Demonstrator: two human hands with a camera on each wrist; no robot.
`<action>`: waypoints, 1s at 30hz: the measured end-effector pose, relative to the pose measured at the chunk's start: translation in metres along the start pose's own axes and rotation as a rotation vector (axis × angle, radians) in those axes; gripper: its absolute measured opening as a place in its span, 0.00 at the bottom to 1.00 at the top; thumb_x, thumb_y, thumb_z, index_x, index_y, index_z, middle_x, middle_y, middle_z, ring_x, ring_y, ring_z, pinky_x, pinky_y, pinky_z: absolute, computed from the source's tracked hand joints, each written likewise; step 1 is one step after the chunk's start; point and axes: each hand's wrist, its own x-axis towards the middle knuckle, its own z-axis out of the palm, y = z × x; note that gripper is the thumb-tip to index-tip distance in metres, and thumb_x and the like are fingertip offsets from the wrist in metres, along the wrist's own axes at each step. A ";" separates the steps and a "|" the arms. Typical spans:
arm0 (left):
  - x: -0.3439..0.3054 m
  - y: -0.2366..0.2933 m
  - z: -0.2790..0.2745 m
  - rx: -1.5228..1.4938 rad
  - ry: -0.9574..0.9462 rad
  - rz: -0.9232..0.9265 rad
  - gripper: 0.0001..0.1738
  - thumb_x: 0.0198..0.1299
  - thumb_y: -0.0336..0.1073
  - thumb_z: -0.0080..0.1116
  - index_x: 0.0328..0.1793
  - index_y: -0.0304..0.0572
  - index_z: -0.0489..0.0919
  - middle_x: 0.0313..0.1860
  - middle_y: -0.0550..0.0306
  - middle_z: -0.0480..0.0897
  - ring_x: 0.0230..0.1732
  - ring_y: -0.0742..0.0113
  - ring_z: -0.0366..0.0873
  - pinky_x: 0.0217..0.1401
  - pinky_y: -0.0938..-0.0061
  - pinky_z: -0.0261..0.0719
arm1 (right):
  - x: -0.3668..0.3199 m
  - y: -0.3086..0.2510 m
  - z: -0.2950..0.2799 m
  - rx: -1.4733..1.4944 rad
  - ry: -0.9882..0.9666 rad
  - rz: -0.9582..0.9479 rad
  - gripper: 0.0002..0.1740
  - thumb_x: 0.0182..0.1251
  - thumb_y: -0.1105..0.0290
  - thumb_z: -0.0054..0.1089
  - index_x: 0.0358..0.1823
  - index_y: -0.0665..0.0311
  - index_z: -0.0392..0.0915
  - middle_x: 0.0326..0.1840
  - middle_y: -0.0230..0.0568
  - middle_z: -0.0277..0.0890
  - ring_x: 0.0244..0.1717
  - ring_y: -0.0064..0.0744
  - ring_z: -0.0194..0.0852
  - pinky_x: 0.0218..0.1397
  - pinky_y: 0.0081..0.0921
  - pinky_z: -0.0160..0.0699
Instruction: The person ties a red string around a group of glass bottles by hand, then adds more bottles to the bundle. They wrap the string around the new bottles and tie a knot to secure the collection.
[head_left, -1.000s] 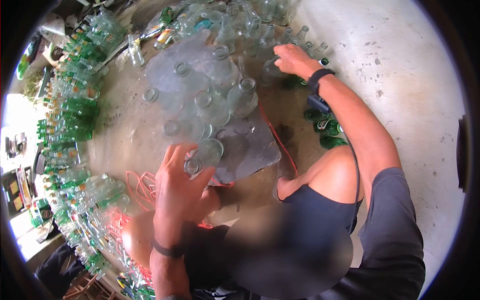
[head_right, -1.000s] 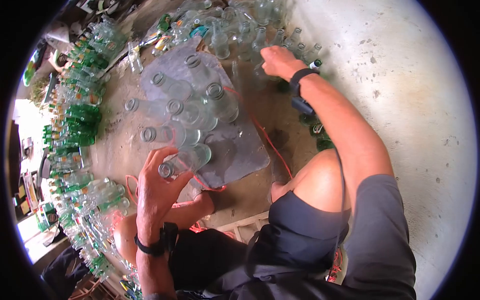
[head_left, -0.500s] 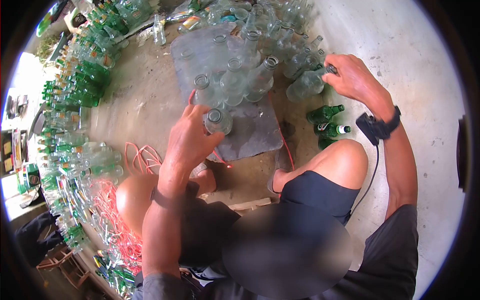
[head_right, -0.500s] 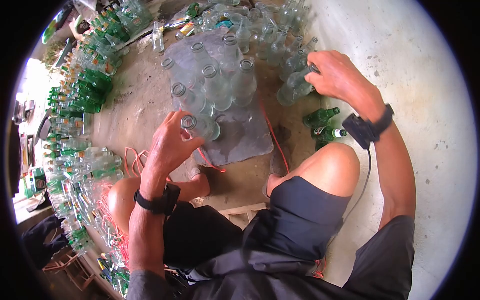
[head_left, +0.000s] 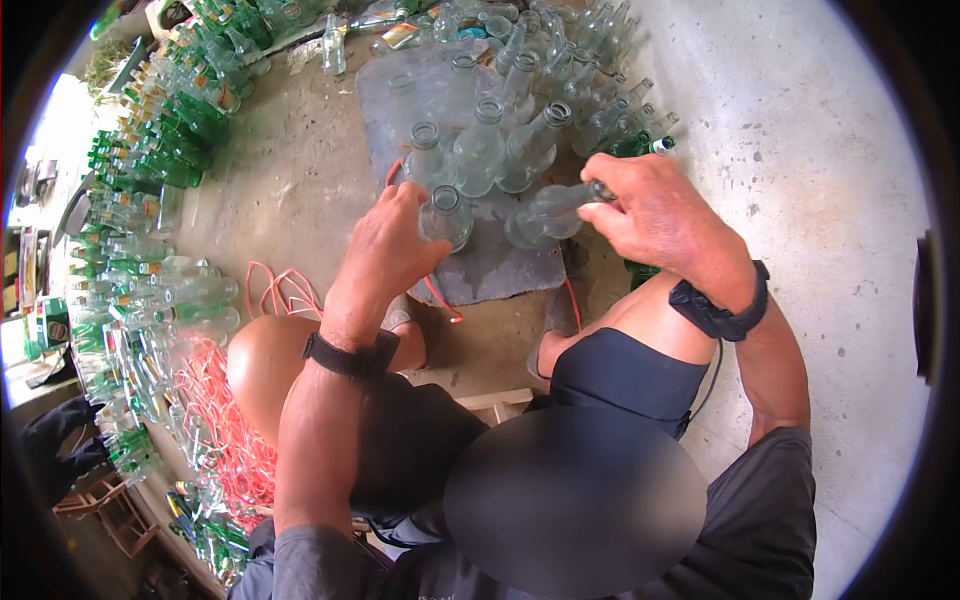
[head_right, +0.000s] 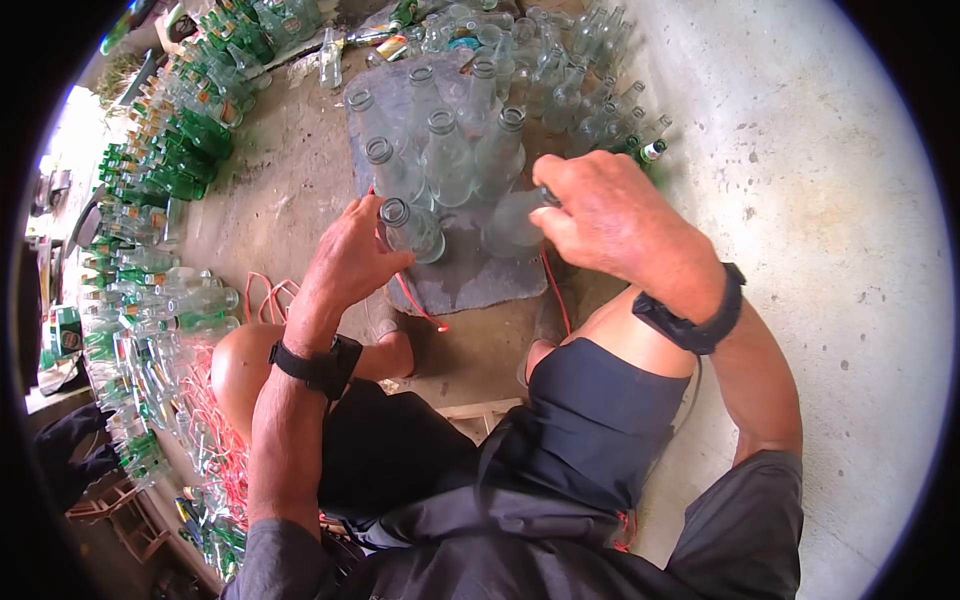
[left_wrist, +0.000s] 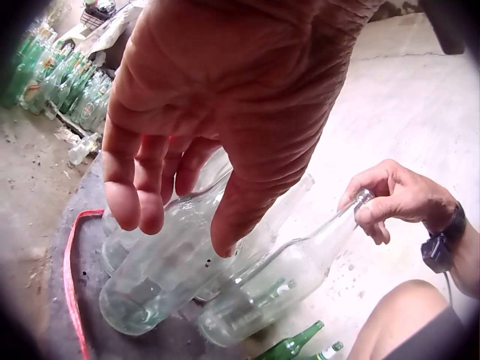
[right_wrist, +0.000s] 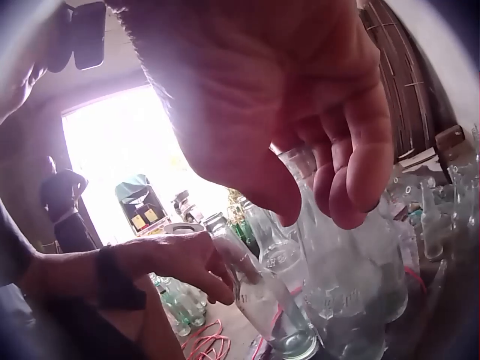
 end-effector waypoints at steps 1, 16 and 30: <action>0.000 0.000 0.000 0.002 -0.007 -0.007 0.34 0.49 0.37 0.75 0.63 0.33 0.78 0.58 0.37 0.83 0.60 0.37 0.82 0.61 0.53 0.82 | 0.003 -0.004 0.005 0.025 0.020 -0.032 0.11 0.62 0.68 0.67 0.37 0.70 0.78 0.29 0.61 0.80 0.39 0.67 0.82 0.42 0.53 0.80; 0.002 0.002 0.000 -0.013 -0.033 -0.038 0.34 0.50 0.36 0.75 0.64 0.34 0.78 0.59 0.36 0.83 0.61 0.35 0.82 0.63 0.51 0.82 | 0.047 -0.020 0.047 -0.023 0.053 -0.075 0.14 0.62 0.68 0.70 0.43 0.70 0.80 0.28 0.60 0.80 0.37 0.65 0.83 0.39 0.50 0.80; 0.000 0.004 0.010 0.000 0.050 0.022 0.33 0.49 0.40 0.79 0.60 0.35 0.78 0.51 0.40 0.84 0.53 0.36 0.85 0.53 0.49 0.83 | 0.053 -0.019 0.052 0.084 0.090 -0.063 0.15 0.62 0.65 0.71 0.39 0.70 0.78 0.29 0.62 0.81 0.38 0.65 0.84 0.41 0.51 0.83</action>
